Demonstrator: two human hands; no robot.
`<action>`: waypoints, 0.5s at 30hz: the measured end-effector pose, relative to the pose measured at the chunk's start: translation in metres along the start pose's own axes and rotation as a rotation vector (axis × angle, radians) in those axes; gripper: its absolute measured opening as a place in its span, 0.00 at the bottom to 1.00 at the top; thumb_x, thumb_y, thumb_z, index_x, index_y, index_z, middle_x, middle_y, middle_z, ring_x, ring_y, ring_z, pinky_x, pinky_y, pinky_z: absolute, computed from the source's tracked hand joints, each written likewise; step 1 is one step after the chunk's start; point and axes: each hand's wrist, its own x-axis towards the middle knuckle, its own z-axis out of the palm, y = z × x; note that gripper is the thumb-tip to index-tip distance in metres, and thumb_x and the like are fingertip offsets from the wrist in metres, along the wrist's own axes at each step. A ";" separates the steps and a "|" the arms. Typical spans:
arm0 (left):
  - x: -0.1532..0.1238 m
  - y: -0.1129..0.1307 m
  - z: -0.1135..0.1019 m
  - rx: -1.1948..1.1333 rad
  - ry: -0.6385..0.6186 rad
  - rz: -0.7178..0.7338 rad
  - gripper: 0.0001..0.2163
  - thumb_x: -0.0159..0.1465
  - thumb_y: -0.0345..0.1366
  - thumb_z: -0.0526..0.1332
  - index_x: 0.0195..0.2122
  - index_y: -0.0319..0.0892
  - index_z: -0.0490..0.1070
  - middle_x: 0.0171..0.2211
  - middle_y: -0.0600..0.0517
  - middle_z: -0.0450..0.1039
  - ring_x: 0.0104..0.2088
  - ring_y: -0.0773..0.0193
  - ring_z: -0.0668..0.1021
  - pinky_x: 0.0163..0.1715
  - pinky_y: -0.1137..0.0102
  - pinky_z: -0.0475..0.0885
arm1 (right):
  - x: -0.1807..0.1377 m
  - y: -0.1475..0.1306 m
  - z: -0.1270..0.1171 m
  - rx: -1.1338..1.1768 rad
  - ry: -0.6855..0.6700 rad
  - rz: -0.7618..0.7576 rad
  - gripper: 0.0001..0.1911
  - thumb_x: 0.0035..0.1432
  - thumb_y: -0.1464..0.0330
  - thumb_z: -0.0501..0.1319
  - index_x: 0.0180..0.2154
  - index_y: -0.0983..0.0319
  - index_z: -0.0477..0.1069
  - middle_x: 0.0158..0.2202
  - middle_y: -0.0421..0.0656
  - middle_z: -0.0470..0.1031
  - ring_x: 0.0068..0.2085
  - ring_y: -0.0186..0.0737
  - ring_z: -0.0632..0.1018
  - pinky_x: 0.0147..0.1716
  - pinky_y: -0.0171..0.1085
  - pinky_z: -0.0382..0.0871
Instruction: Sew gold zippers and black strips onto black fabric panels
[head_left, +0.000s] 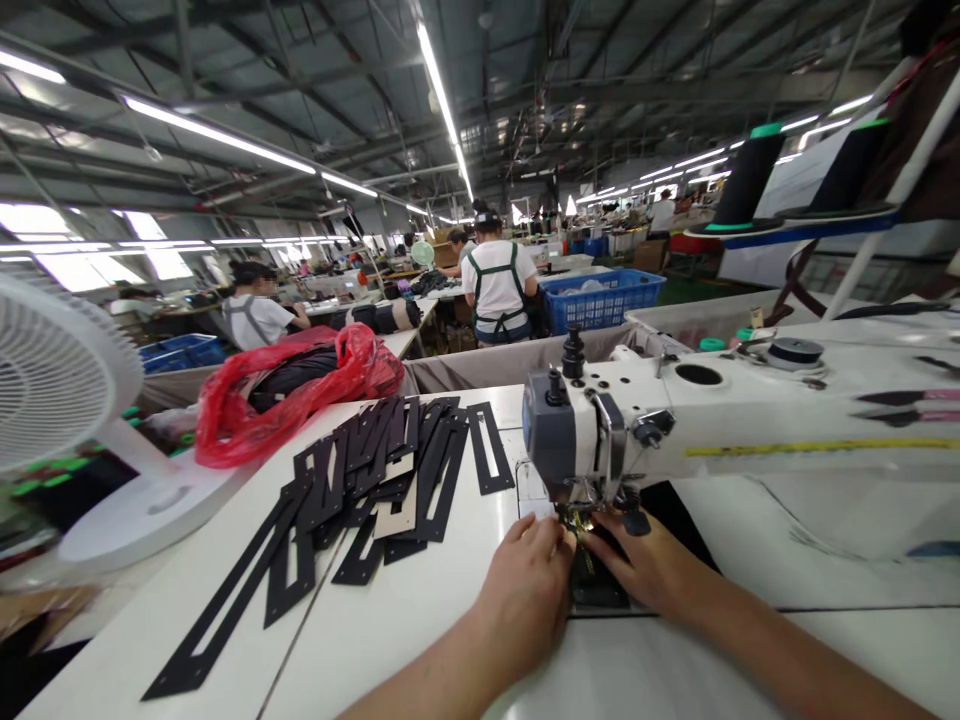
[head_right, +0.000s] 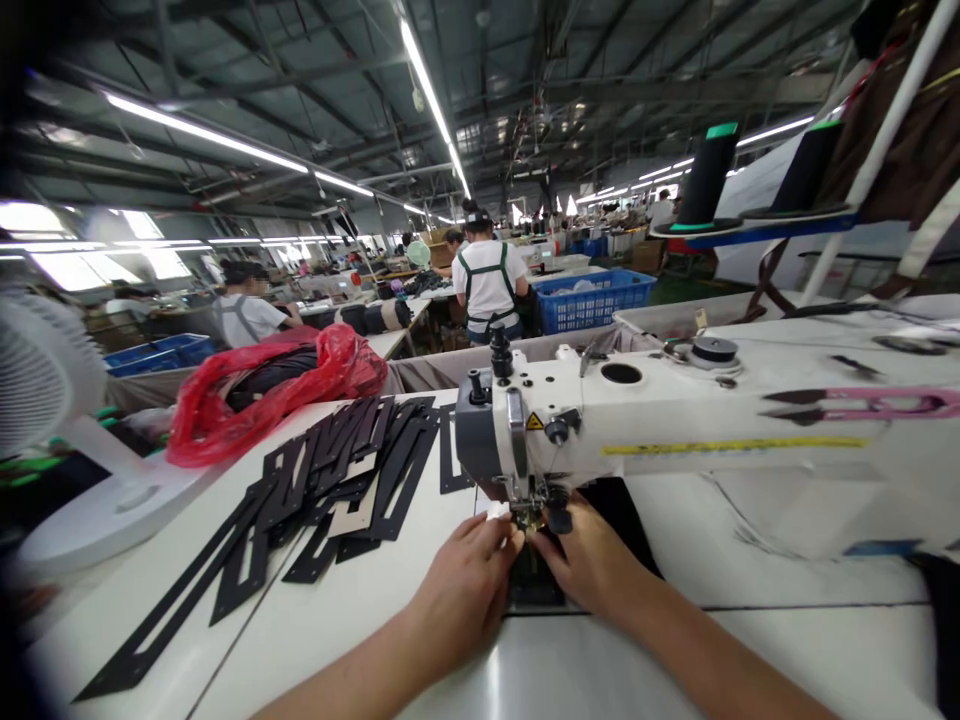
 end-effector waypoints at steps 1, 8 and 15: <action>-0.001 0.001 0.001 -0.001 0.010 -0.010 0.13 0.55 0.26 0.54 0.43 0.35 0.67 0.39 0.43 0.69 0.43 0.54 0.71 0.48 0.56 0.69 | -0.001 0.001 0.001 0.000 0.013 0.011 0.12 0.61 0.67 0.51 0.38 0.63 0.70 0.40 0.48 0.76 0.42 0.44 0.76 0.43 0.43 0.71; -0.002 0.003 0.007 0.024 0.020 -0.016 0.12 0.59 0.26 0.54 0.44 0.36 0.67 0.36 0.45 0.69 0.38 0.56 0.71 0.40 0.59 0.72 | -0.001 0.003 0.004 0.047 0.037 0.061 0.10 0.58 0.67 0.53 0.37 0.62 0.71 0.40 0.45 0.77 0.41 0.43 0.76 0.42 0.42 0.72; -0.002 0.001 0.005 -0.001 0.057 -0.002 0.14 0.57 0.25 0.55 0.46 0.37 0.67 0.37 0.45 0.69 0.39 0.55 0.72 0.38 0.59 0.73 | 0.006 0.000 -0.003 0.075 0.017 0.124 0.08 0.55 0.68 0.55 0.35 0.60 0.72 0.37 0.43 0.77 0.39 0.40 0.77 0.41 0.37 0.72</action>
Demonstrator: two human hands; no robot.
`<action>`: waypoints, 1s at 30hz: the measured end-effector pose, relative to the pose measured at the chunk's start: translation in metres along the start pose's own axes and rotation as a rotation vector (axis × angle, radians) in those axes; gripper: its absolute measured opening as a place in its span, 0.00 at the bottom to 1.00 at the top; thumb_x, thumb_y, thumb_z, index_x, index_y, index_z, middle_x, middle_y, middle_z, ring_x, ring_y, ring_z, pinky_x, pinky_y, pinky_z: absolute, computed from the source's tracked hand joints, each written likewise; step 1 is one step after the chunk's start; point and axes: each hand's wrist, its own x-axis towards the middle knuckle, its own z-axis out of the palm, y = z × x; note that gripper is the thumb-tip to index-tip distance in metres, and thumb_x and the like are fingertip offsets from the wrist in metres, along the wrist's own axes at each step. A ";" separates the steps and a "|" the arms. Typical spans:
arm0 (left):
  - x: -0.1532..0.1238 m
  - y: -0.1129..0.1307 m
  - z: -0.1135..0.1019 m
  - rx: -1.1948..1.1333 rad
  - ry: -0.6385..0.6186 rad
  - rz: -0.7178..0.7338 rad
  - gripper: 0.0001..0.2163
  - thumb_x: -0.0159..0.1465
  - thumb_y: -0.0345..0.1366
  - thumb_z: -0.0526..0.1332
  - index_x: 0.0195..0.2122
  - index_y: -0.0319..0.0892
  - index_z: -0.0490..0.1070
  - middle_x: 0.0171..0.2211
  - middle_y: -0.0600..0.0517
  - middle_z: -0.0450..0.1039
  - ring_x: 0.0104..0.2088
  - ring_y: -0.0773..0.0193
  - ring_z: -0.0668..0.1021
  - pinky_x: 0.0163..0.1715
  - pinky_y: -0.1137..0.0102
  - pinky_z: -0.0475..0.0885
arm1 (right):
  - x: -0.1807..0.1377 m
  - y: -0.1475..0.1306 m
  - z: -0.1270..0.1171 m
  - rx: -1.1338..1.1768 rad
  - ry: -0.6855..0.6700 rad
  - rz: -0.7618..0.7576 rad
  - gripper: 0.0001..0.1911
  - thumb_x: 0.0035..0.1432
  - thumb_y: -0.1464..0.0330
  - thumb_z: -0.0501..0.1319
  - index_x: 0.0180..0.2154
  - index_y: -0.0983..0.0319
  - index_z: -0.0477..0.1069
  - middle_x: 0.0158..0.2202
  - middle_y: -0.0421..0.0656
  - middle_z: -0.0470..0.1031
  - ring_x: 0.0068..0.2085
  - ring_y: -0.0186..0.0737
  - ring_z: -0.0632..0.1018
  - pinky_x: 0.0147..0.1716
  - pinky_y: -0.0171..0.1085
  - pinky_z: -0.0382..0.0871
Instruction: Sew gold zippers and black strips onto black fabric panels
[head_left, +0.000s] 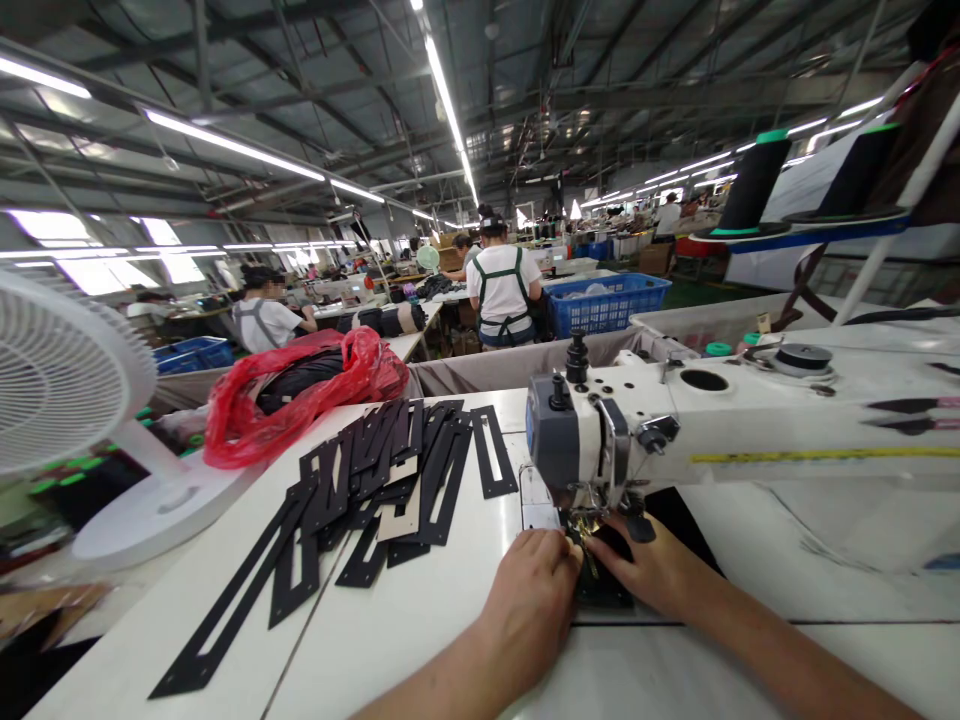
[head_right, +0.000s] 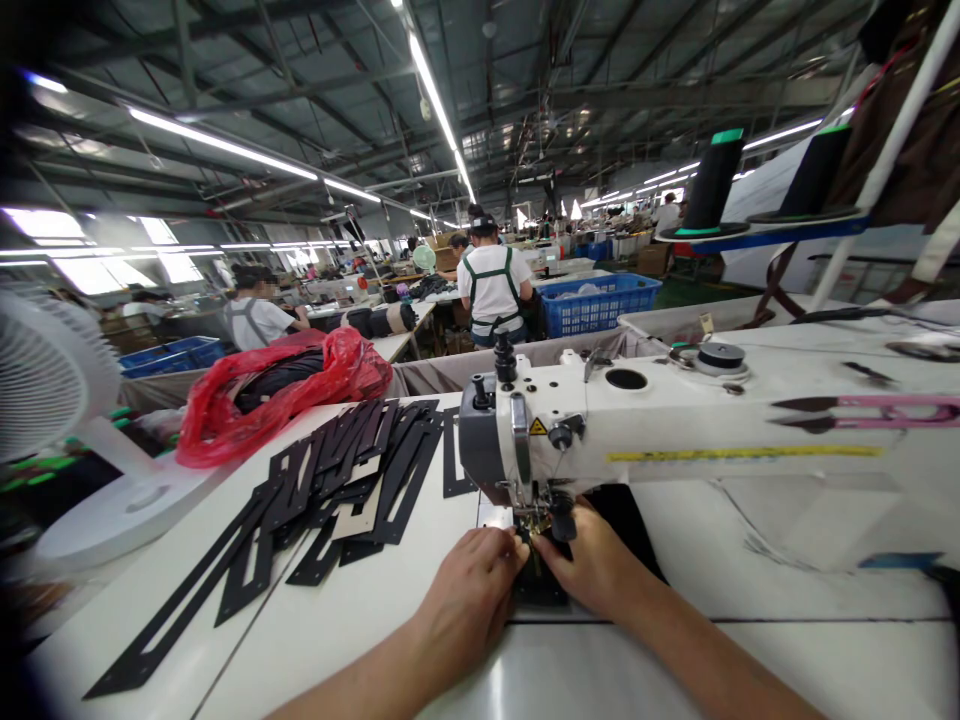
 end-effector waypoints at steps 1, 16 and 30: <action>0.000 0.000 0.000 0.003 0.022 0.018 0.14 0.59 0.26 0.55 0.46 0.38 0.67 0.37 0.45 0.69 0.39 0.56 0.72 0.38 0.59 0.73 | 0.000 0.000 0.001 -0.004 -0.001 0.014 0.09 0.55 0.68 0.55 0.36 0.60 0.73 0.37 0.43 0.77 0.39 0.40 0.77 0.40 0.37 0.72; -0.004 -0.003 -0.005 -0.040 -0.004 0.053 0.15 0.61 0.28 0.55 0.49 0.37 0.67 0.48 0.42 0.68 0.47 0.54 0.72 0.47 0.60 0.71 | -0.010 -0.011 -0.005 -0.145 -0.020 0.096 0.13 0.60 0.67 0.51 0.36 0.64 0.74 0.36 0.50 0.76 0.37 0.44 0.77 0.37 0.40 0.71; 0.022 -0.008 -0.018 0.004 -0.029 -0.230 0.11 0.58 0.42 0.61 0.31 0.39 0.69 0.27 0.50 0.73 0.28 0.59 0.76 0.27 0.69 0.71 | 0.014 -0.019 -0.037 -0.028 -0.232 0.037 0.15 0.59 0.67 0.53 0.24 0.59 0.73 0.23 0.39 0.75 0.26 0.38 0.76 0.23 0.33 0.66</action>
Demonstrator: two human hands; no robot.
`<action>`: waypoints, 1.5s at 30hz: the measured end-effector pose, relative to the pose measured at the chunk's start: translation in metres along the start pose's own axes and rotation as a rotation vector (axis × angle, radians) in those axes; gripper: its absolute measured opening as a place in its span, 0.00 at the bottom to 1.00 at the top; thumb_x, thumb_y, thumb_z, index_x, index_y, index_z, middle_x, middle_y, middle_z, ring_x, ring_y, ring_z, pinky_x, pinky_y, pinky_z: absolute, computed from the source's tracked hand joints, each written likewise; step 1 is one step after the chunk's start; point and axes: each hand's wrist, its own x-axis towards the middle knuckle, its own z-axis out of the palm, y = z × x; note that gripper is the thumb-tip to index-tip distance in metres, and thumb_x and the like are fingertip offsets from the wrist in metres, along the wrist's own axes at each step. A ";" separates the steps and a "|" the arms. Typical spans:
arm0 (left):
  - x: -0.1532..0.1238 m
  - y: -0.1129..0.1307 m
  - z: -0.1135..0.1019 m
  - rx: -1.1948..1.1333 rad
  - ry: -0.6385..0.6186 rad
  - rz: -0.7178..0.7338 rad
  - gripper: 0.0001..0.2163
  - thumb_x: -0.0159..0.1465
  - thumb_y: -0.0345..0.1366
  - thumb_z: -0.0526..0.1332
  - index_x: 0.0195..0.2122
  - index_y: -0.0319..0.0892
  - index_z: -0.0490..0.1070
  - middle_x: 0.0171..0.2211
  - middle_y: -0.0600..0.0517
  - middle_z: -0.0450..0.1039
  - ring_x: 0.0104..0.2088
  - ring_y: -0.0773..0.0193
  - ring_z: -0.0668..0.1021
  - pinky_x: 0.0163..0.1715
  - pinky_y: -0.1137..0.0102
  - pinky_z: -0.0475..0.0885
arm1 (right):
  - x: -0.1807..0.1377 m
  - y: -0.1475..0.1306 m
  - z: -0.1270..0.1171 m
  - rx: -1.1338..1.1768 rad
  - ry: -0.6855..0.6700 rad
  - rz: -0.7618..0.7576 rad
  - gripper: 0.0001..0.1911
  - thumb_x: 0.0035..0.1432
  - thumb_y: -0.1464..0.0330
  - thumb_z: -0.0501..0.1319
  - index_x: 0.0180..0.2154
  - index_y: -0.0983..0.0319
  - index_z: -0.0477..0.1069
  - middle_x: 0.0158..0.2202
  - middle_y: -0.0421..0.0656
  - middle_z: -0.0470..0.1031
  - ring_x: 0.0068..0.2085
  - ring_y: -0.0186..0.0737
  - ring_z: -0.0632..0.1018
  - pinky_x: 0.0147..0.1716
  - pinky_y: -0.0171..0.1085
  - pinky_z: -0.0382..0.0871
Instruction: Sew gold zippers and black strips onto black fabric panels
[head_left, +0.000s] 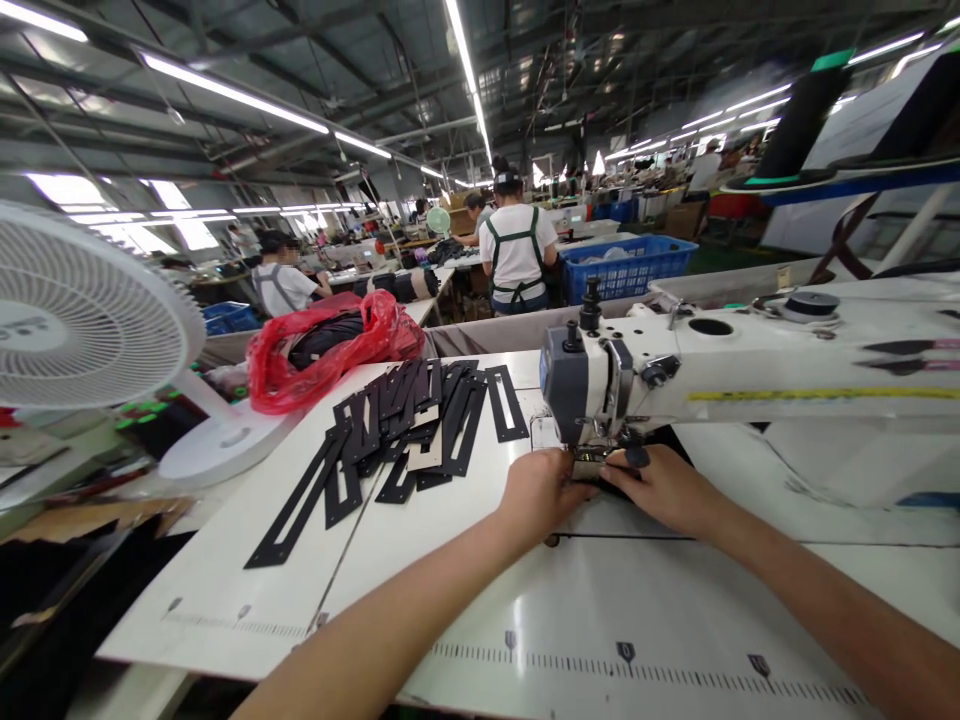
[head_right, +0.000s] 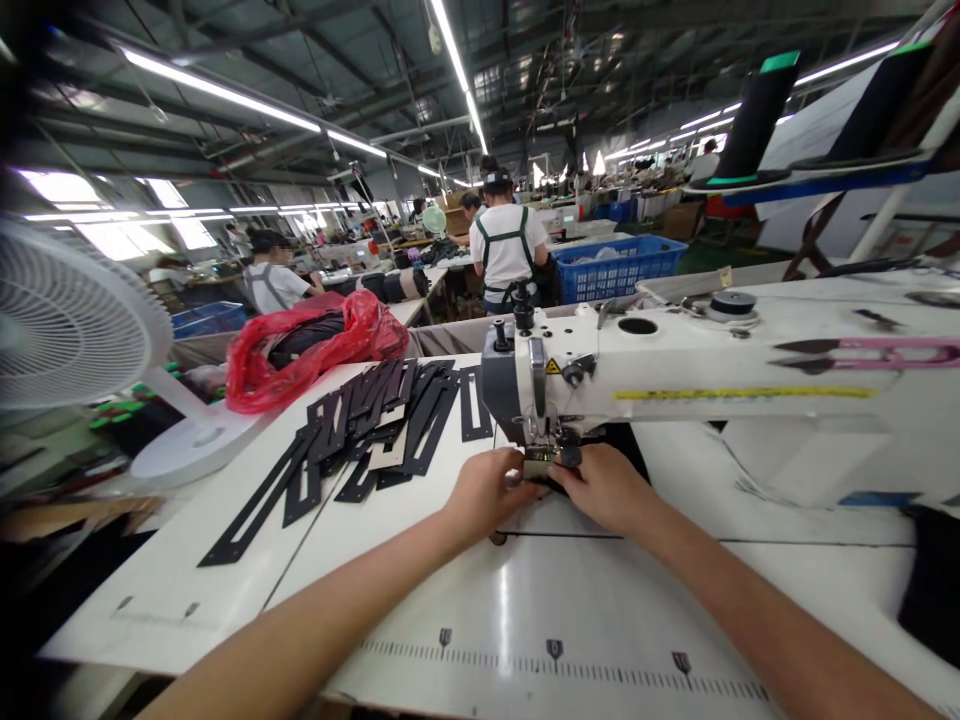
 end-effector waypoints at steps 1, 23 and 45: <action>-0.002 0.003 0.003 0.025 0.014 0.010 0.11 0.60 0.42 0.60 0.30 0.39 0.69 0.27 0.50 0.73 0.28 0.60 0.76 0.27 0.69 0.71 | -0.005 -0.003 0.002 -0.010 0.006 0.001 0.13 0.59 0.67 0.53 0.27 0.59 0.74 0.25 0.40 0.76 0.27 0.39 0.76 0.26 0.34 0.68; -0.011 0.002 0.026 0.199 0.090 0.263 0.07 0.63 0.28 0.52 0.33 0.38 0.69 0.29 0.49 0.69 0.26 0.62 0.73 0.25 0.67 0.72 | -0.034 -0.006 0.049 -0.326 0.317 -0.306 0.17 0.56 0.81 0.49 0.42 0.71 0.73 0.44 0.53 0.75 0.43 0.44 0.77 0.42 0.40 0.75; -0.016 -0.010 0.021 0.051 0.222 0.396 0.10 0.65 0.28 0.50 0.41 0.36 0.71 0.41 0.45 0.76 0.45 0.60 0.77 0.52 0.58 0.69 | -0.033 -0.003 0.050 -0.420 0.319 -0.304 0.20 0.55 0.84 0.46 0.42 0.71 0.73 0.44 0.52 0.75 0.44 0.42 0.77 0.45 0.38 0.74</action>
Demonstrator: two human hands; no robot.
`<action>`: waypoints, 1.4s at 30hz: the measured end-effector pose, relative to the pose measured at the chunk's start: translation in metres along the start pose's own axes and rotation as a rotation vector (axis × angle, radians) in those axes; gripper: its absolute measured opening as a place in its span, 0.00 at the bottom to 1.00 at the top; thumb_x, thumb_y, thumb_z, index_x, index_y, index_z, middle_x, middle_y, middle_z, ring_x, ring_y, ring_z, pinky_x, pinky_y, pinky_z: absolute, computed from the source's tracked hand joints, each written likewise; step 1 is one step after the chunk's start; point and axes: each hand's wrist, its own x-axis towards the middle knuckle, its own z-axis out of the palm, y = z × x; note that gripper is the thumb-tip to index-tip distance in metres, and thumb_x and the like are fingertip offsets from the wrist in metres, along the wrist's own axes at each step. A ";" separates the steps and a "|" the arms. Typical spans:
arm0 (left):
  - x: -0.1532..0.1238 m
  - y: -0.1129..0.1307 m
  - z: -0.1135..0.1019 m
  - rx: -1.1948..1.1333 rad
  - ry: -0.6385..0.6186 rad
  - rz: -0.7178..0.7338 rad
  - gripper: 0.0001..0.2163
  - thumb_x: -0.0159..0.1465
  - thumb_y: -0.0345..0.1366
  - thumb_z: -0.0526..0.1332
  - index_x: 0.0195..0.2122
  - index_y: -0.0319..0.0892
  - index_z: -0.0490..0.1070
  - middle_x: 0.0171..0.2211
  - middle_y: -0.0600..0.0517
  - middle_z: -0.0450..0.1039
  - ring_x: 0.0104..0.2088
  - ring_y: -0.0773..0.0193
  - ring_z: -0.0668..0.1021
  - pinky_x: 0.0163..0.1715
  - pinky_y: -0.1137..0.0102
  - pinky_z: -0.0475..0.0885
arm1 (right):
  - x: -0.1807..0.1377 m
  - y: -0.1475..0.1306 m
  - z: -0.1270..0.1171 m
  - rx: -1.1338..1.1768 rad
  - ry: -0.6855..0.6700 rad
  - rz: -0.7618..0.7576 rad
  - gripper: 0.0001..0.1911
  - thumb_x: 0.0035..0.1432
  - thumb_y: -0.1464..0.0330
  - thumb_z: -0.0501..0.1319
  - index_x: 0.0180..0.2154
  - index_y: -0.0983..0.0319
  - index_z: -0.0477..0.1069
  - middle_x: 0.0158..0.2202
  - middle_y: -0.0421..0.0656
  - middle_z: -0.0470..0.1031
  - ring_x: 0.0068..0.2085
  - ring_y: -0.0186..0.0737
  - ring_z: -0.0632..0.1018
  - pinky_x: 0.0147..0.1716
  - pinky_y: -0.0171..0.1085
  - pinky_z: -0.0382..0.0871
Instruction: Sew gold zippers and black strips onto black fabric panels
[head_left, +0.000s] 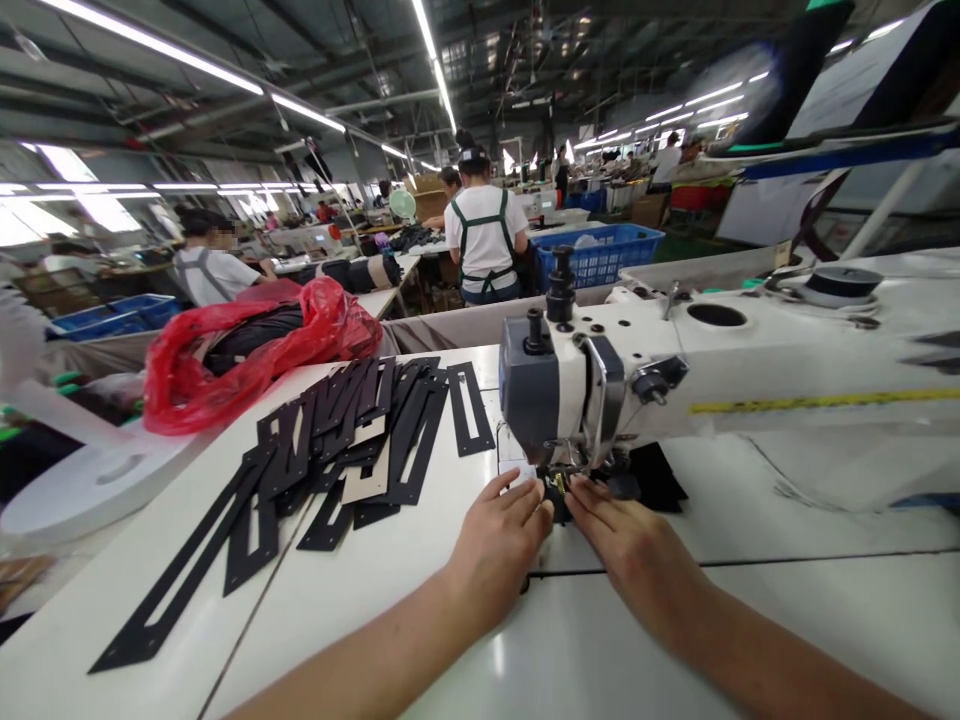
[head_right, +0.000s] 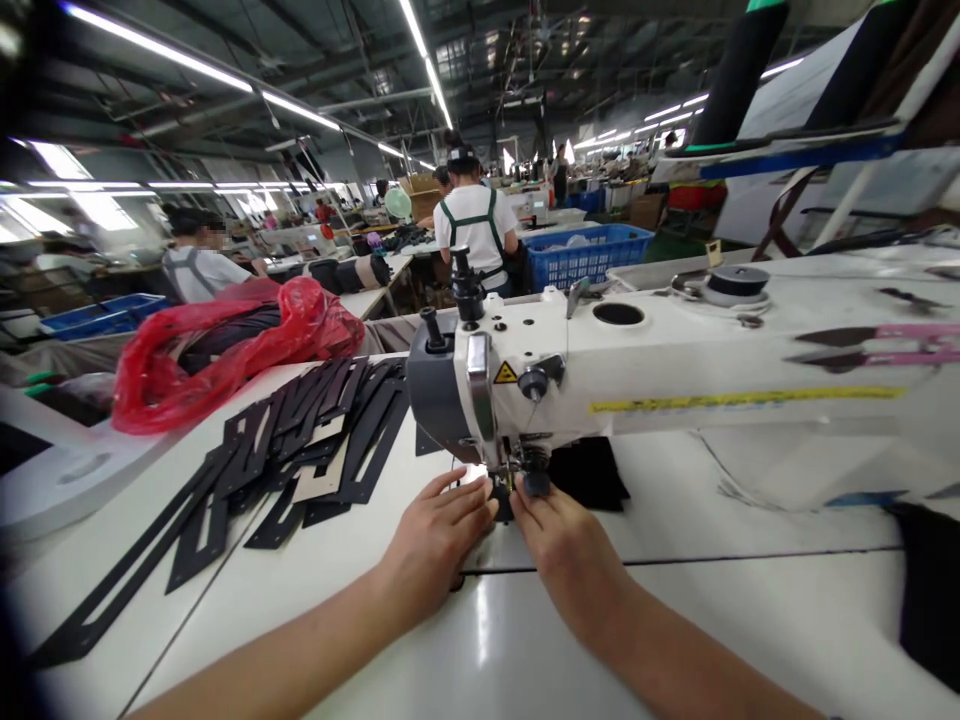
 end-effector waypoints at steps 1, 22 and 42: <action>0.001 -0.001 0.001 -0.006 0.002 -0.001 0.10 0.65 0.28 0.51 0.40 0.36 0.70 0.40 0.45 0.76 0.45 0.60 0.77 0.51 0.59 0.69 | 0.003 0.001 -0.001 -0.008 0.008 -0.001 0.21 0.56 0.84 0.45 0.41 0.71 0.73 0.43 0.51 0.75 0.43 0.41 0.77 0.44 0.37 0.74; 0.006 -0.013 0.010 0.061 -0.080 -0.035 0.04 0.63 0.30 0.57 0.36 0.37 0.70 0.40 0.48 0.75 0.45 0.61 0.75 0.49 0.64 0.66 | 0.013 0.008 -0.001 0.034 0.022 0.046 0.21 0.56 0.83 0.44 0.41 0.66 0.72 0.38 0.47 0.77 0.36 0.38 0.78 0.32 0.33 0.75; 0.008 -0.023 0.022 0.044 -0.038 -0.036 0.04 0.64 0.31 0.57 0.35 0.38 0.71 0.37 0.50 0.76 0.41 0.64 0.76 0.47 0.66 0.67 | 0.006 0.037 0.001 0.182 -0.070 0.077 0.16 0.61 0.75 0.47 0.43 0.63 0.71 0.38 0.46 0.76 0.37 0.38 0.77 0.36 0.35 0.73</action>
